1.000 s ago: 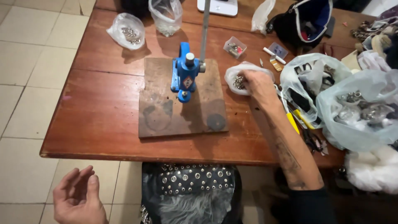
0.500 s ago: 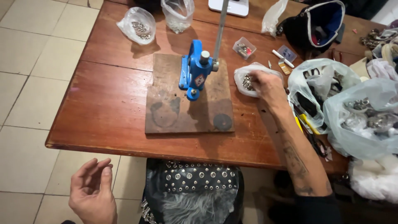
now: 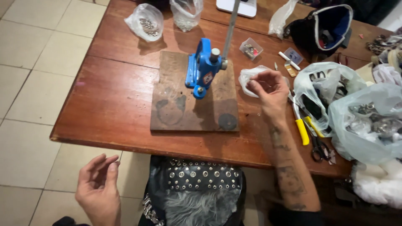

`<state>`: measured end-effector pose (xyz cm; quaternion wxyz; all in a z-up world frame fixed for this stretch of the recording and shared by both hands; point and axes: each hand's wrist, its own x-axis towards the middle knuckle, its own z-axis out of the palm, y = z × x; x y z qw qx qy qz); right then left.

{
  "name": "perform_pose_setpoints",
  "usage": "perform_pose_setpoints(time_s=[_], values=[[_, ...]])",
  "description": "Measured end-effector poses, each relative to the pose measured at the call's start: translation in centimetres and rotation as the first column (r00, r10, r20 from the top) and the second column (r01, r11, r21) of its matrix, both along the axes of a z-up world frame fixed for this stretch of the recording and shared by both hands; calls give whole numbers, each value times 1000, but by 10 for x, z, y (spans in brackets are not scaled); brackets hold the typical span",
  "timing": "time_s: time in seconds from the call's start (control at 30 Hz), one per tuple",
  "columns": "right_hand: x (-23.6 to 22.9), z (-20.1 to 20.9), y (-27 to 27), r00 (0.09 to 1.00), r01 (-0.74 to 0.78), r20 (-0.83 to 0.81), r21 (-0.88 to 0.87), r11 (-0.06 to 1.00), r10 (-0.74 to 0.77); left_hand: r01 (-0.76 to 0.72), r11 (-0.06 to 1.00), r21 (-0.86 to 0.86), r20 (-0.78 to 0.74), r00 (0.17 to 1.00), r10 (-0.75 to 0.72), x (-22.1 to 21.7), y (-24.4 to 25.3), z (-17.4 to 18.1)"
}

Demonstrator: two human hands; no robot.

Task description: Attaching metal grommets to a leather and fur garment component using a manual hand press machine.

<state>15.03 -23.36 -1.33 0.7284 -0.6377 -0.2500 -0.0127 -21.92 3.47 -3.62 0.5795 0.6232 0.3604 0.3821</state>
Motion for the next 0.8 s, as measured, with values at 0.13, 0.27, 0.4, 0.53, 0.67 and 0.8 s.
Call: perform_pose_setpoints(time_s=[0.13, 0.27, 0.4, 0.53, 0.67, 0.8], values=[[-30, 7, 47, 997, -58, -52, 56, 997, 61, -4, 1000, 22, 1, 1000, 4, -3, 2, 0], [-50, 0, 78, 988, -118, -93, 46, 992, 122, -21, 1000, 18, 22, 1000, 20, -14, 6, -5], [-65, 8, 91, 993, -82, 80, -112, 990, 92, -45, 999, -1, 17, 999, 45, -26, 12, -10], [-71, 17, 99, 974, -19, 213, -243, 970, 73, -64, 998, 5, 29, 998, 64, -31, 15, -18], [-68, 17, 101, 983, -38, 170, -217, 975, 76, -54, 998, -13, 31, 998, 54, -32, 15, -21], [-64, 17, 106, 988, -135, 62, -134, 982, 145, -39, 999, -26, 32, 999, 40, -31, 16, -18]])
